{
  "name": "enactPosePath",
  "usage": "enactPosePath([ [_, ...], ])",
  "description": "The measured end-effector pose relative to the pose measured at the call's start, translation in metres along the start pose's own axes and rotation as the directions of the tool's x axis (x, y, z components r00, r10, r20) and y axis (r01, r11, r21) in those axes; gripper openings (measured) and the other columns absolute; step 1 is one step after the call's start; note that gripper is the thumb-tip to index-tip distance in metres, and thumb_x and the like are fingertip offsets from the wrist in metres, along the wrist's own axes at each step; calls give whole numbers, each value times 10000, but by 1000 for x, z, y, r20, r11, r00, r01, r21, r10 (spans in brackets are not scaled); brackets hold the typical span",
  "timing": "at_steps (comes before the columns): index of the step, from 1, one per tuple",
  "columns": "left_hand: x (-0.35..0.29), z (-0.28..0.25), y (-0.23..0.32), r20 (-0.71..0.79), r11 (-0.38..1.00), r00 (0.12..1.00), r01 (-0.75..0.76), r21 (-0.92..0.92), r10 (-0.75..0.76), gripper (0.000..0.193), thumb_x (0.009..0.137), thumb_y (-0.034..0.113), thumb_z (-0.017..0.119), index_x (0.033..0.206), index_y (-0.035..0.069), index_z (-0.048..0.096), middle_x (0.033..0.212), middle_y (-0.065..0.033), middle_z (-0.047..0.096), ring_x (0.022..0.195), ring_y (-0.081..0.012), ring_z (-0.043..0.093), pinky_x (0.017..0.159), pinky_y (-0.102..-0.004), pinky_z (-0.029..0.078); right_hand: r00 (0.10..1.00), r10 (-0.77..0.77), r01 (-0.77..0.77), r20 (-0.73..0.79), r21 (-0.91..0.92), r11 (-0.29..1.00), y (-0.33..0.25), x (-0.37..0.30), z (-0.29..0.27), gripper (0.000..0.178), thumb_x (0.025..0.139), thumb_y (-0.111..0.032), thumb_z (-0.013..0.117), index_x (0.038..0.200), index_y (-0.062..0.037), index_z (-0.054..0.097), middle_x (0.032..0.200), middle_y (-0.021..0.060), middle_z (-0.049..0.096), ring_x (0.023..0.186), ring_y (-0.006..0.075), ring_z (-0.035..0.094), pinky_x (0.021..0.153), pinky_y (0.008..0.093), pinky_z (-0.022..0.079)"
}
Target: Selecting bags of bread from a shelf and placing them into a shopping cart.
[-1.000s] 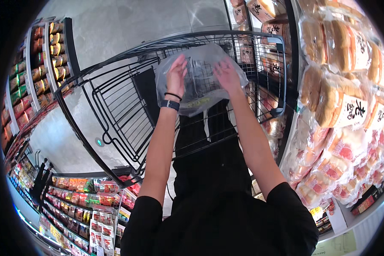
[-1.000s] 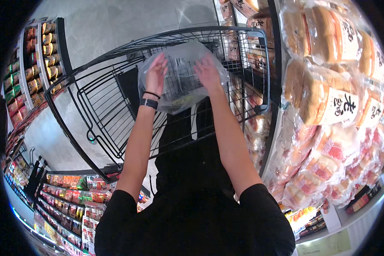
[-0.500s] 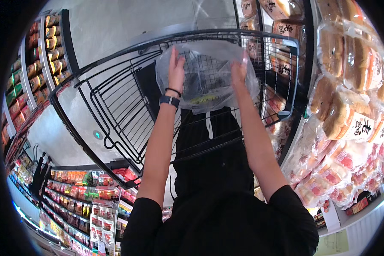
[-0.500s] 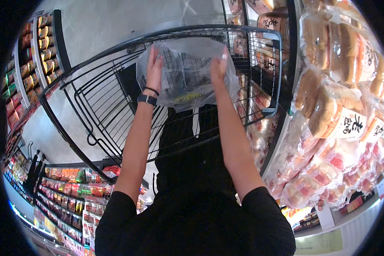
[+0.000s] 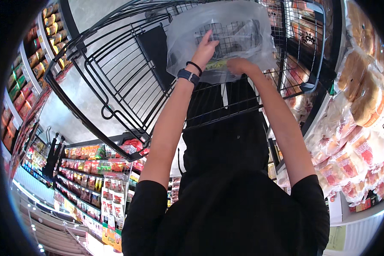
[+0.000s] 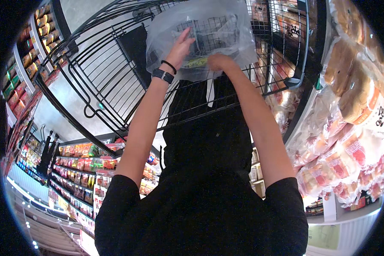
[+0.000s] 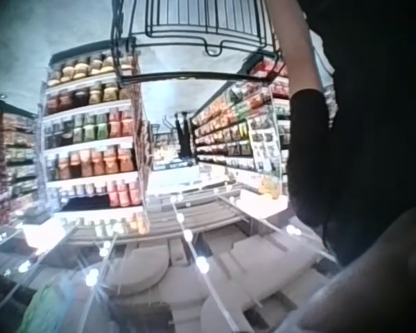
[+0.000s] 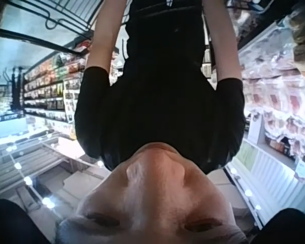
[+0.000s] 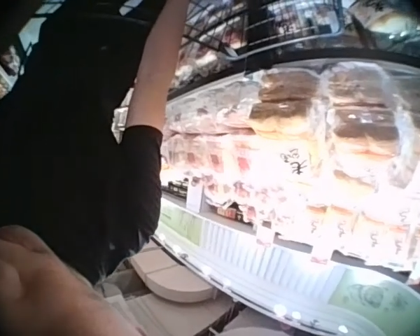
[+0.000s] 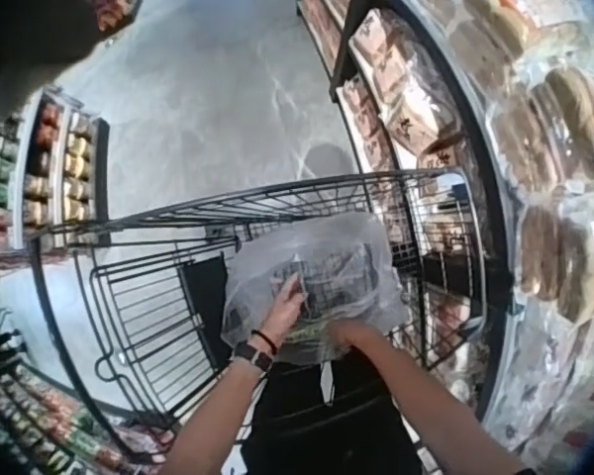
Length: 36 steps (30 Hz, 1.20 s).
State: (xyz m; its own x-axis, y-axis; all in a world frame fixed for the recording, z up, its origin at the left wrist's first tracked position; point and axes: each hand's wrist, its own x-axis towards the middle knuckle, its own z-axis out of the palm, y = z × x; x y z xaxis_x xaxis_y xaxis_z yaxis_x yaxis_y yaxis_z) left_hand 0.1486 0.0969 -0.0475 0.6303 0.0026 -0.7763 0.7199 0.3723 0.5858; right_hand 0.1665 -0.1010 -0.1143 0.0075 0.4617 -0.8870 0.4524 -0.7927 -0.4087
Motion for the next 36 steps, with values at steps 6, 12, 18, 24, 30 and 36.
enactPosePath([
  [6, 6, -54, -26, -290, 920, 925, -129, 370, 246, 749, 912, 227, 666, 1550, 9, 338, 1616, -257, 280, 1494, -378, 294, 1205, -407, 264, 967, 160, -234, 197, 449, 862, -34, -38, -41, 433, 902, -139, 599, 1327, -58, 600, 964, 180, 742, 945, 353, 716, 858, 452, 557],
  [12, 13, -58, 17, -198, 787, 899, -215, 579, 392, 686, 924, 261, 656, 1530, 57, 407, 1575, -209, 340, 1376, -309, 388, 1105, -381, 359, 163, 425, 195, -891, 451, 871, -12, -32, -43, 543, 945, -152, 630, 1468, -95, 498, 1176, 171, 694, 1040, 294, 688, 908, 352, 532],
  [18, 10, -2, 21, -23, 950, 994, -98, 298, 110, 509, 968, 281, 602, 1434, 84, 548, 1378, -140, 556, 1279, -255, 506, 1025, -378, 444, 494, 431, 453, -755, 647, 613, 1, -55, -48, 440, 968, -162, 608, 1396, -69, 567, 1178, 101, 692, 1006, 224, 669, 883, 328, 522],
  [24, -42, 19, 7, 82, 995, 997, 21, -99, -13, 331, 1047, 226, 495, 1330, 112, 624, 1251, -22, 640, 1122, -146, 608, 930, -314, 484, 475, 364, 624, -801, 599, 502, -94, -110, -35, 297, 936, -94, 579, 1213, -24, 663, 1067, 171, 703, 990, 269, 680, 854, 370, 534],
  [30, -98, 55, 28, 135, 991, 989, -51, -120, 67, 341, 1046, 266, 512, 1311, 82, 620, 1371, -73, 618, 1250, -195, 597, 998, -326, 449, 461, 376, 535, -804, 590, 605, -86, -184, 4, 237, 960, -85, 591, 1179, -38, 669, 1013, 133, 694, 897, 222, 677, 813, 349, 529],
  [36, -160, 74, 48, 165, 982, 975, -127, -142, 150, 452, 1053, 307, 498, 1388, 4, 509, 1433, -182, 555, 1329, -300, 543, 1115, -411, 408, 440, 218, 601, -871, 466, 650, -73, -266, 22, 208, 972, -101, 565, 1120, 0, 671, 1003, 155, 709, 921, 281, 701, 823, 376, 541],
])
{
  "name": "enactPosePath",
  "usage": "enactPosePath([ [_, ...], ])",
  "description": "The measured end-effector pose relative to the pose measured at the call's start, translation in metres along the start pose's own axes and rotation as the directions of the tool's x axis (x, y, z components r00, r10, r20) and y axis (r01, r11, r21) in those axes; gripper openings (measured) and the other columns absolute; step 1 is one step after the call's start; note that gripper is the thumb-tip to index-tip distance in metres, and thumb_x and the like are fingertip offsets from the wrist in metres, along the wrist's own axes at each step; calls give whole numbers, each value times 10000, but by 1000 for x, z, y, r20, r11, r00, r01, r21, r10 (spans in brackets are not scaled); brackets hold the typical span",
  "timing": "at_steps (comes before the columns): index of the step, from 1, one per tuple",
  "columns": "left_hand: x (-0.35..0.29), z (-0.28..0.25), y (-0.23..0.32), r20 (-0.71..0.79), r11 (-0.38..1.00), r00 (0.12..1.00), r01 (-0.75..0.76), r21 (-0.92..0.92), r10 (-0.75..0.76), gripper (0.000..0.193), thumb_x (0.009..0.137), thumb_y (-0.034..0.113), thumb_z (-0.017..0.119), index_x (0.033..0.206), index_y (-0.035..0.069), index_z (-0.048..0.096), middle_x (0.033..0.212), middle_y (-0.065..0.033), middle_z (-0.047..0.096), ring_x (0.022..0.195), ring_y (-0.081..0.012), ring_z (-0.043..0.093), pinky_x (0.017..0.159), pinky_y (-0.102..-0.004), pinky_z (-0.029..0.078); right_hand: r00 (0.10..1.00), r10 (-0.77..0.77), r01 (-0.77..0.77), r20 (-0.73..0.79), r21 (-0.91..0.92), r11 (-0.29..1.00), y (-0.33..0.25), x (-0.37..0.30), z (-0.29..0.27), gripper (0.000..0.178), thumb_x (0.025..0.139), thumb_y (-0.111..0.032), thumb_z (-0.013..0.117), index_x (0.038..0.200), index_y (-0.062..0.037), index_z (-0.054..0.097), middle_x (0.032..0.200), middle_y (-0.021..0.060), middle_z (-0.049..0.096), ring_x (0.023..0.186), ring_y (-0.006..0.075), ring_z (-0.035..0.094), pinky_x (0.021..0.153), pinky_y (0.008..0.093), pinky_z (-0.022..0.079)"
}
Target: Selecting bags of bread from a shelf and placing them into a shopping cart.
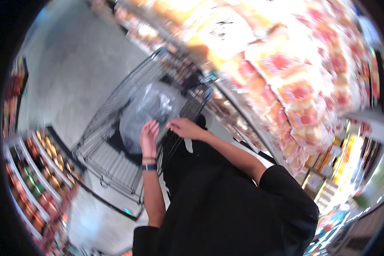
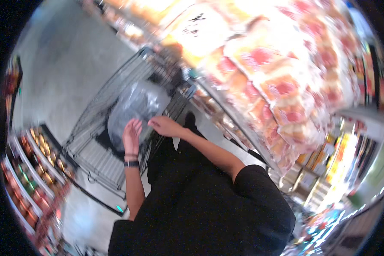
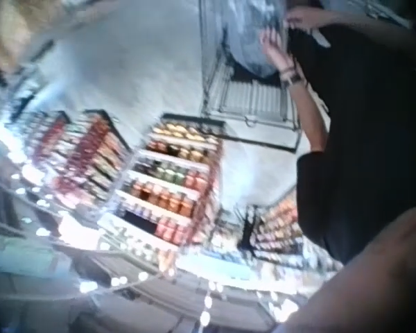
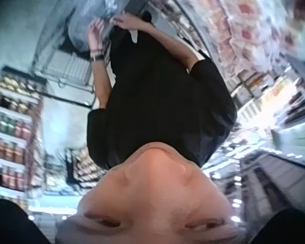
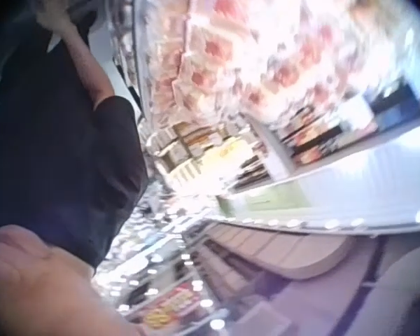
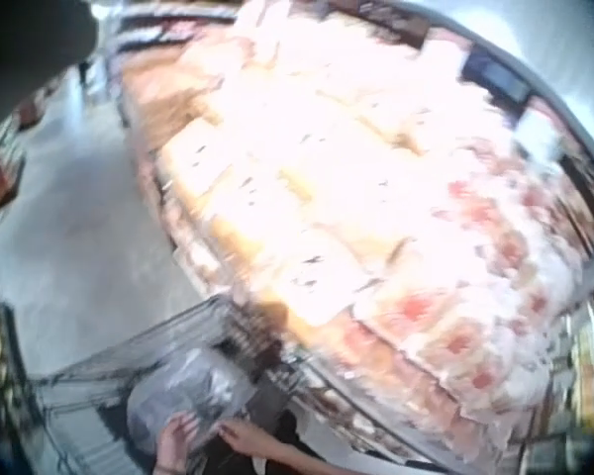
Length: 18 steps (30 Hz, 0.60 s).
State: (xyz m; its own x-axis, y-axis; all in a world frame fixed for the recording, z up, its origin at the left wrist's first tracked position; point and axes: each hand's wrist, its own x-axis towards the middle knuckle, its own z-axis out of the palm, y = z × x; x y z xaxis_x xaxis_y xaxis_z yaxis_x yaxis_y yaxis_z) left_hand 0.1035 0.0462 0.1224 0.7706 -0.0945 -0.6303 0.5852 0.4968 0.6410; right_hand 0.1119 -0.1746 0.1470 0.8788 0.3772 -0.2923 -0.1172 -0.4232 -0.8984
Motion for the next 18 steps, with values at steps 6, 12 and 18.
enactPosePath([
  [6, -14, 59, -24, 193, 997, 981, 4, 75, -19, 457, 1026, 333, 549, 1363, 24, 526, 1326, -154, 605, 1222, -275, 602, 1050, -392, 458, 953, -51, 79, -299, 82, 993, -22, -64, -89, 240, 973, -128, 560, 1140, 12, 662, 1040, 163, 720, 969, 289, 700, 856, 375, 534],
  [12, -37, 160, -38, 362, 988, 927, 48, 145, -98, 429, 1038, 293, 546, 1343, -8, 539, 1300, -174, 623, 1185, -275, 635, 1022, -379, 505, 817, -40, 200, -576, 216, 956, -46, -141, -205, 195, 997, -96, 568, 1145, -27, 675, 1022, 64, 715, 964, 145, 668, 885, 315, 525],
  [18, -51, 207, -65, 470, 982, 871, 64, 175, -141, 432, 1051, 294, 518, 1352, -16, 533, 1294, -174, 629, 1207, -276, 624, 1042, -387, 493, 510, -147, 226, -847, -33, 974, -82, -186, -313, 239, 1016, -170, 539, 1150, -20, 668, 1066, 80, 702, 999, 176, 662, 904, 322, 512],
])
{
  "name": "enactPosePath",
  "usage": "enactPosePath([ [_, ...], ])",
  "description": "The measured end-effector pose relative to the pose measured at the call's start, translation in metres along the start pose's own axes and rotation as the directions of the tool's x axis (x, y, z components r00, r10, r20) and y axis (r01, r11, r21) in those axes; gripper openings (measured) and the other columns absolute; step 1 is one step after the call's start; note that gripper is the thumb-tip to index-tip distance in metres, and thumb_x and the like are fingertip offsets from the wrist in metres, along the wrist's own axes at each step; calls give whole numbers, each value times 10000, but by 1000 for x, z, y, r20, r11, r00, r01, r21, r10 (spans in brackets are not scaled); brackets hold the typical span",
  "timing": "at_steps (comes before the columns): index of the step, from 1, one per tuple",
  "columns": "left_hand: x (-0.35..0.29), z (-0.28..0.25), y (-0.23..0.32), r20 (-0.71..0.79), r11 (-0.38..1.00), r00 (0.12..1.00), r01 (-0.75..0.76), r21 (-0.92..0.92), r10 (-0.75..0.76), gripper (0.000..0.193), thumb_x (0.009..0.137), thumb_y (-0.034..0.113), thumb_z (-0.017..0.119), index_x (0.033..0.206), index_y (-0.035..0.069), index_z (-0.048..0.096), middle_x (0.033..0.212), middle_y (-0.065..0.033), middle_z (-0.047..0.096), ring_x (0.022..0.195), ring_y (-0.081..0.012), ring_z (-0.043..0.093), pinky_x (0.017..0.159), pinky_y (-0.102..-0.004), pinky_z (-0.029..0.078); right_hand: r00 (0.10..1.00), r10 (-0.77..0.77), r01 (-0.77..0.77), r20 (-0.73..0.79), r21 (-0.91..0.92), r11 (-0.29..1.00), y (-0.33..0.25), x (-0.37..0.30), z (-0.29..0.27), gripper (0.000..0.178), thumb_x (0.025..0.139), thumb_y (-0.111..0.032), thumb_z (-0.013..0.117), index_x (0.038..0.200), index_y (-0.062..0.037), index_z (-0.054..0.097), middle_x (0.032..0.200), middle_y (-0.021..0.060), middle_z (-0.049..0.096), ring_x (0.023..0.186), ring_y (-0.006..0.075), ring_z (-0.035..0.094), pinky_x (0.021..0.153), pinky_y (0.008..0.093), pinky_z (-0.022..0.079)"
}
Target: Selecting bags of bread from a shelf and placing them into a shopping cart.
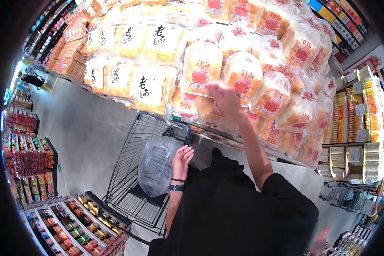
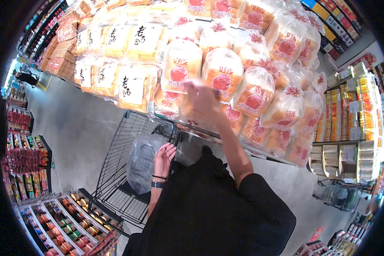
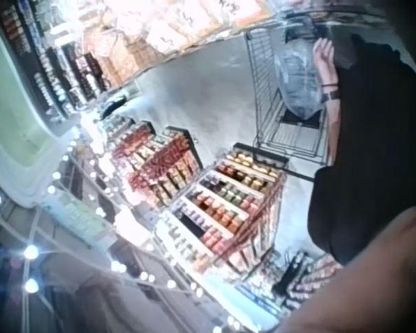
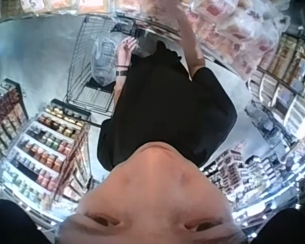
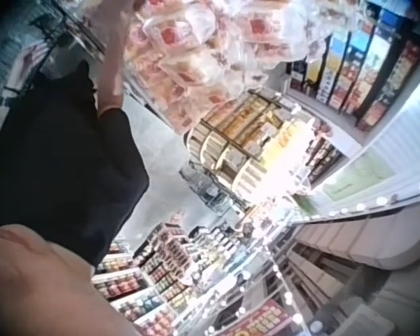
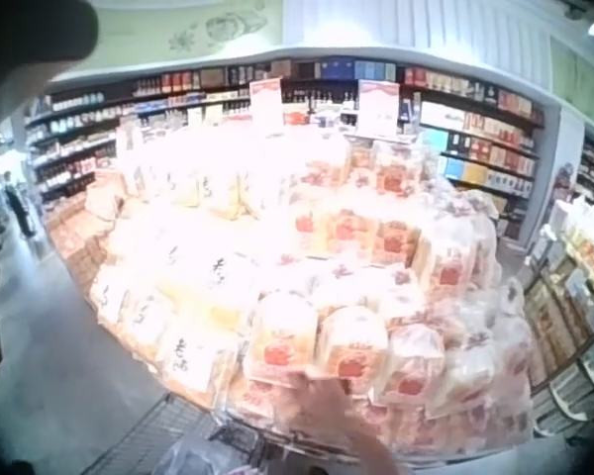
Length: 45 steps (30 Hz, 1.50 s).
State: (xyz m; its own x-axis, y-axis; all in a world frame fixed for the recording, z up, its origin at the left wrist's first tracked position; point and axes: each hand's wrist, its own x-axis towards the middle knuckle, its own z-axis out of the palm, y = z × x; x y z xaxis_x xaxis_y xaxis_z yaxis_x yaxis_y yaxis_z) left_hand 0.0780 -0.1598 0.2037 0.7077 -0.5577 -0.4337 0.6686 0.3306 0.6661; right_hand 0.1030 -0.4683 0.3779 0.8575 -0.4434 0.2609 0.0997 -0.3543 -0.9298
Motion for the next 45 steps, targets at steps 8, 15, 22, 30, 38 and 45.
enactPosePath([
  [8, -6, 28, -23, -43, 999, 999, -23, -32, 21, 404, 1056, 259, 485, 1354, -8, 532, 1272, -151, 641, 1192, -259, 633, 1042, -384, 488, 900, -428, 251, -82, -707, 662, 8, 150, -29, 298, 936, -199, 605, 1117, 31, 664, 1072, 226, 685, 1001, 404, 655, 915, 462, 521],
  [15, -22, 34, -43, -174, 982, 980, -126, -139, 101, 384, 1039, 253, 493, 1331, 7, 535, 1254, -133, 644, 1170, -250, 633, 1057, -385, 482, 979, -114, 203, 171, -712, 672, 4, 188, -35, 341, 824, -249, 699, 1004, 40, 712, 1091, 279, 690, 1100, 394, 647, 987, 471, 493],
  [22, -23, 38, -54, -231, 974, 967, -145, -173, 103, 375, 1047, 260, 488, 1323, 15, 554, 1251, -120, 646, 1156, -235, 641, 1023, -367, 494, 933, -60, 285, 354, -630, 722, -7, 180, -32, 370, 859, -284, 713, 1053, 31, 722, 990, 254, 710, 1020, 382, 677, 900, 468, 519],
  [30, -8, 59, -22, -97, 986, 989, -120, -119, 109, 372, 1067, 248, 457, 1319, -6, 556, 1249, -134, 654, 1165, -231, 643, 1029, -370, 503, 900, -173, 387, 401, -548, 741, -51, 125, -24, 251, 891, -225, 691, 970, 12, 708, 986, 208, 682, 959, 384, 651, 830, 459, 500],
  [38, -1, 92, 37, 134, 922, 979, -90, -376, 151, 628, 1070, 477, 338, 1498, 20, 393, 1467, -174, 519, 1344, -295, 512, 1152, -434, 371, 876, -212, 400, 432, -409, 820, -138, 68, -25, 201, 904, -142, 706, 973, 47, 687, 793, 104, 581, 676, 167, 528, 650, 320, 429],
  [45, -27, 56, 53, 247, 760, 937, -28, -650, 246, 768, 1035, 638, 247, 1569, 93, 331, 1577, -117, 410, 1419, -280, 406, 1209, -484, 254, 753, -171, 413, 636, -253, 875, -154, 21, 50, 162, 888, -86, 720, 955, 56, 681, 777, 64, 533, 667, 131, 468, 626, 280, 384],
])
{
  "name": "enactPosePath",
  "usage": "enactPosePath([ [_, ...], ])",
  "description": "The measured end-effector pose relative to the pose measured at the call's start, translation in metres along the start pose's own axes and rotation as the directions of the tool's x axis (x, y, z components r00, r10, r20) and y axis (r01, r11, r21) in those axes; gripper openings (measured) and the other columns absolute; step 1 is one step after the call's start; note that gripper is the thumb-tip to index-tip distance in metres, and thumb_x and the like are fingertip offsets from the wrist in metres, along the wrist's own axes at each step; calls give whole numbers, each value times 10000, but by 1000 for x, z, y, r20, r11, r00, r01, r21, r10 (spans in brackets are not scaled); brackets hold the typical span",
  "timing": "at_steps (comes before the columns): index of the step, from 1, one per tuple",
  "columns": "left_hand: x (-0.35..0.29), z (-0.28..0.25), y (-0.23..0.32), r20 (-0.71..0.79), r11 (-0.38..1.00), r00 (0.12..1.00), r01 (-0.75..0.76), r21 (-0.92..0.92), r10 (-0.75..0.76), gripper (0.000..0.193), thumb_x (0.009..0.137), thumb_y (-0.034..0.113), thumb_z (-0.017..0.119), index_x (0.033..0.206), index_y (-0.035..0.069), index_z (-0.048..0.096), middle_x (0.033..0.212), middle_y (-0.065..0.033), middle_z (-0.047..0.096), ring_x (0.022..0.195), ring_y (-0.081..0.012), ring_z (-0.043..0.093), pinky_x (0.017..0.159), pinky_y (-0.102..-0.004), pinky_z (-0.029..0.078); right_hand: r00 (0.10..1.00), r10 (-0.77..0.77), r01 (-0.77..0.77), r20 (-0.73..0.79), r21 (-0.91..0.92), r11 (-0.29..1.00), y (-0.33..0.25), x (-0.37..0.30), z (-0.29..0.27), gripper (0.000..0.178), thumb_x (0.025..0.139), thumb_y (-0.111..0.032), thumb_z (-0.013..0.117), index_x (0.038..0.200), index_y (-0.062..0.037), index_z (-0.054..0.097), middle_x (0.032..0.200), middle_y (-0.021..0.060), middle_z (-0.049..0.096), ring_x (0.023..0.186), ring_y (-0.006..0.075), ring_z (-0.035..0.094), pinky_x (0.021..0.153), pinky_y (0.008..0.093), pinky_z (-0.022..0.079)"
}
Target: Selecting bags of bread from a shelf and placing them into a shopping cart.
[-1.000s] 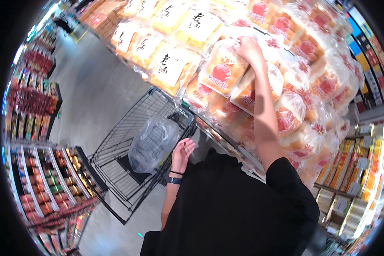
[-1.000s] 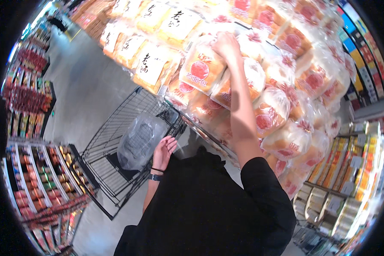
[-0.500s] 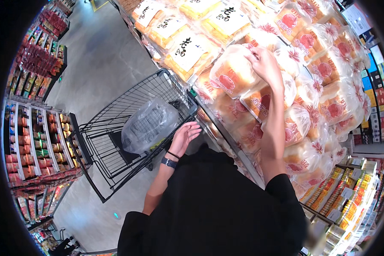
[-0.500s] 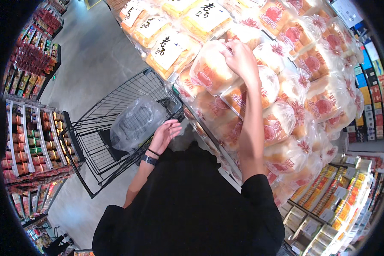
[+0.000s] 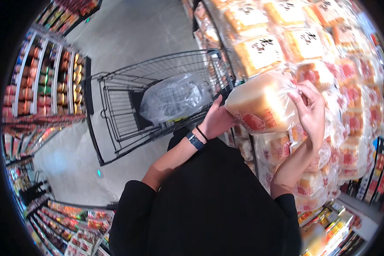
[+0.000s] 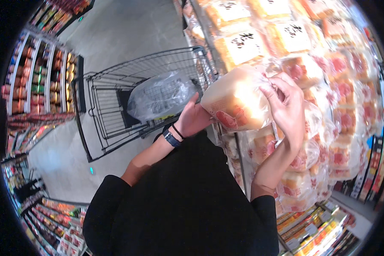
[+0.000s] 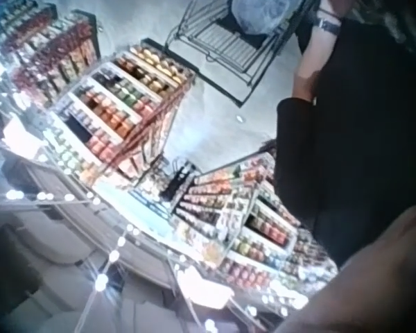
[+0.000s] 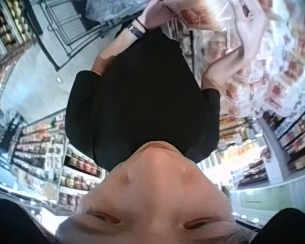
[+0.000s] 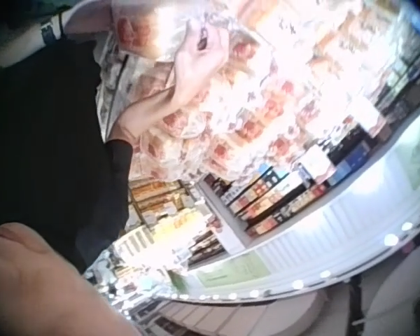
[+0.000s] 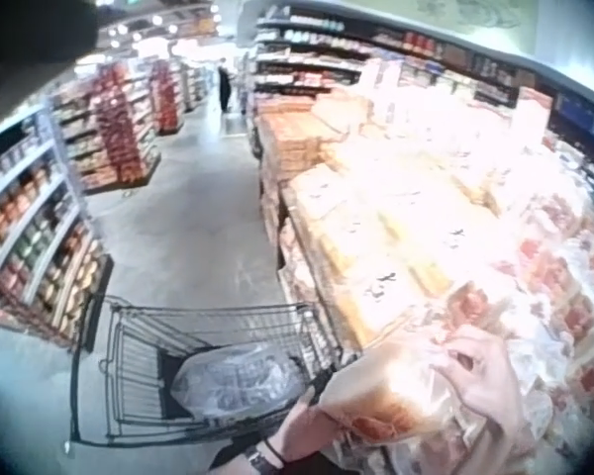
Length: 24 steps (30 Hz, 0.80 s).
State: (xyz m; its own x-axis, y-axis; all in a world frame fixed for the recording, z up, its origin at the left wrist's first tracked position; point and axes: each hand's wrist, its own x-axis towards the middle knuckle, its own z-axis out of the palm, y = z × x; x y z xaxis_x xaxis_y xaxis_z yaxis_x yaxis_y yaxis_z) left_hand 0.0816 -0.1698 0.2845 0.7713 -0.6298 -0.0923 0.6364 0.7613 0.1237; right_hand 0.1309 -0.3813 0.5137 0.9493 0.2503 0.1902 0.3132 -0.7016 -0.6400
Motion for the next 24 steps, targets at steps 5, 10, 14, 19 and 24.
enactPosePath([
  [5, -54, -62, 41, -144, 981, 981, -151, -122, 133, 763, 1049, 591, 249, 1544, 19, 345, 1593, -136, 391, 1448, -311, 384, 1196, -516, 271, 971, -42, 43, 235, -1, 999, -30, 43, 84, 147, 884, -68, 705, 969, 50, 689, 819, 108, 586, 714, 198, 558, 660, 316, 428],
  [10, -112, -197, 80, -610, 949, 771, -299, -97, 180, 585, 1062, 468, 282, 1465, 75, 443, 1393, -179, 553, 1322, -341, 495, 1162, -500, 344, 837, -373, 380, 399, 66, 923, -34, 99, 214, 196, 890, -120, 699, 1026, 20, 698, 869, 149, 616, 855, 347, 614, 760, 394, 484],
  [14, -147, -271, 91, -808, 956, 550, -290, 51, 210, 510, 1040, 423, 374, 1449, 124, 434, 1243, -155, 647, 1143, -340, 620, 1012, -520, 465, 767, -420, 427, 485, 101, 898, -20, 118, 339, 213, 888, -177, 682, 1061, -64, 732, 1030, 113, 699, 987, 340, 641, 843, 410, 514],
  [19, -160, -304, 124, -760, 71, 413, 856, 512, 503, 791, 914, 331, 545, 1595, 79, 233, 1054, -253, 725, 988, -396, 711, 876, -498, 550, 681, -473, 561, 559, 16, 828, 40, 112, 492, 177, 875, -170, 697, 1032, -91, 720, 997, 101, 686, 992, 316, 647, 832, 411, 514],
  [24, -183, -349, 136, -789, -24, 377, 908, 419, 486, 597, 898, 343, 566, 1412, 44, 506, 1020, -235, 731, 926, -423, 709, 816, -534, 557, 585, -397, 680, 708, -161, 716, 47, 105, 592, 198, 883, -210, 689, 1071, -154, 715, 1108, 31, 674, 1066, 251, 632, 830, 432, 512],
])
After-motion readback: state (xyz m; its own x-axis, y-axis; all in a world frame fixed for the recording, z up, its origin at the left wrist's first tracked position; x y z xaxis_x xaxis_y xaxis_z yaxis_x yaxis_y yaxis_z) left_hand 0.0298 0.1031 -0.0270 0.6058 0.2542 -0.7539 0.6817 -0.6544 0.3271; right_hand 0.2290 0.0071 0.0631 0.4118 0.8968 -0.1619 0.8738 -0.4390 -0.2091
